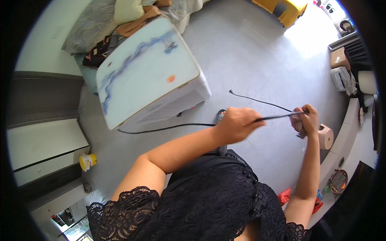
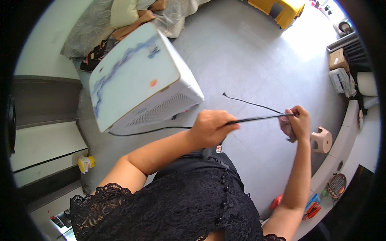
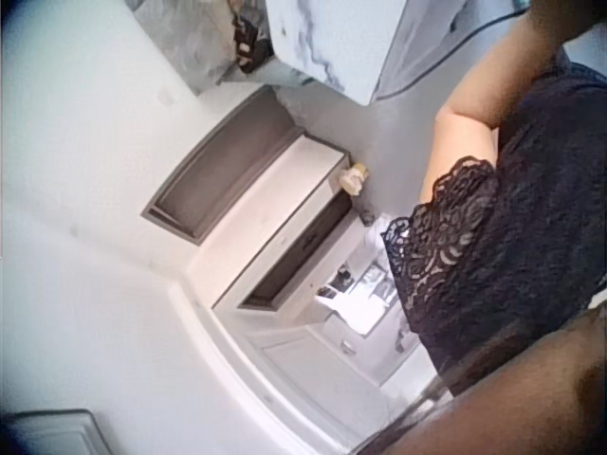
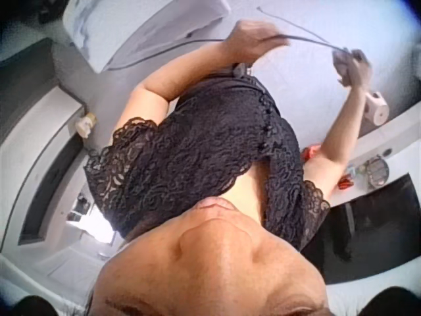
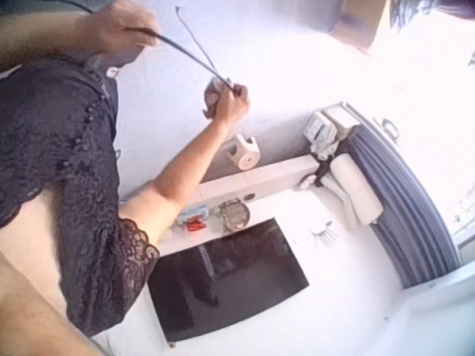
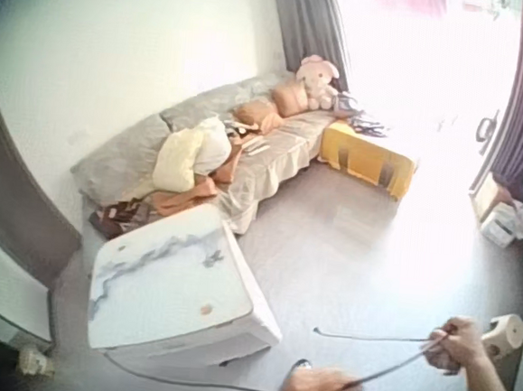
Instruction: The person cleans the front grille and top surface of a portable air cooler using a cloth. They wipe the grille thoroughly, then the top panel, and finally reposition the unit.
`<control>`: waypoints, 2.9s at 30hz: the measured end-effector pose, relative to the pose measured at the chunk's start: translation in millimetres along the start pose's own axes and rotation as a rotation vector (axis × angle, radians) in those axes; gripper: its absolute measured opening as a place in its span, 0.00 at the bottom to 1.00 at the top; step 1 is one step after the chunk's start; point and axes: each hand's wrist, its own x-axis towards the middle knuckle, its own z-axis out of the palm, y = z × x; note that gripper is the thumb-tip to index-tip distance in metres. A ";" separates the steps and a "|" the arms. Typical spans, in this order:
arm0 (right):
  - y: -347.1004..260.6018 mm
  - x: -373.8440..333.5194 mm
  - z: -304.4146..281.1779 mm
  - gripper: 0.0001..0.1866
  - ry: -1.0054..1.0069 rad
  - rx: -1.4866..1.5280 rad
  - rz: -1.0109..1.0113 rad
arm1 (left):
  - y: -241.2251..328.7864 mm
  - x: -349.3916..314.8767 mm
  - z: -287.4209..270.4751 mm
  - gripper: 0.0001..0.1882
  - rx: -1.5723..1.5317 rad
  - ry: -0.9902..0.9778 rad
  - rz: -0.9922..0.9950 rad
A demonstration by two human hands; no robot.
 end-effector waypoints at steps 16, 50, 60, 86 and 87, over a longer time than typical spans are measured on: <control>-67.9 251.3 -6.2 0.12 -0.272 -0.426 -0.089 | -179.7 131.1 -107.4 0.52 1.431 0.043 -1.316; -102.3 362.7 147.7 0.12 -0.936 -1.029 -0.822 | 70.2 -224.9 -124.4 0.49 1.303 -0.573 -0.755; -179.6 302.2 165.8 0.13 -0.879 -0.950 -0.796 | 100.5 -161.1 -123.9 0.35 1.476 -0.253 -1.057; -294.8 216.2 258.2 0.11 -0.975 -1.186 -1.101 | 85.7 -237.1 -210.8 0.45 1.434 -0.007 -1.218; -293.8 224.0 255.0 0.11 -0.950 -1.182 -1.063 | 88.7 -249.6 -218.9 0.44 1.471 -0.015 -1.246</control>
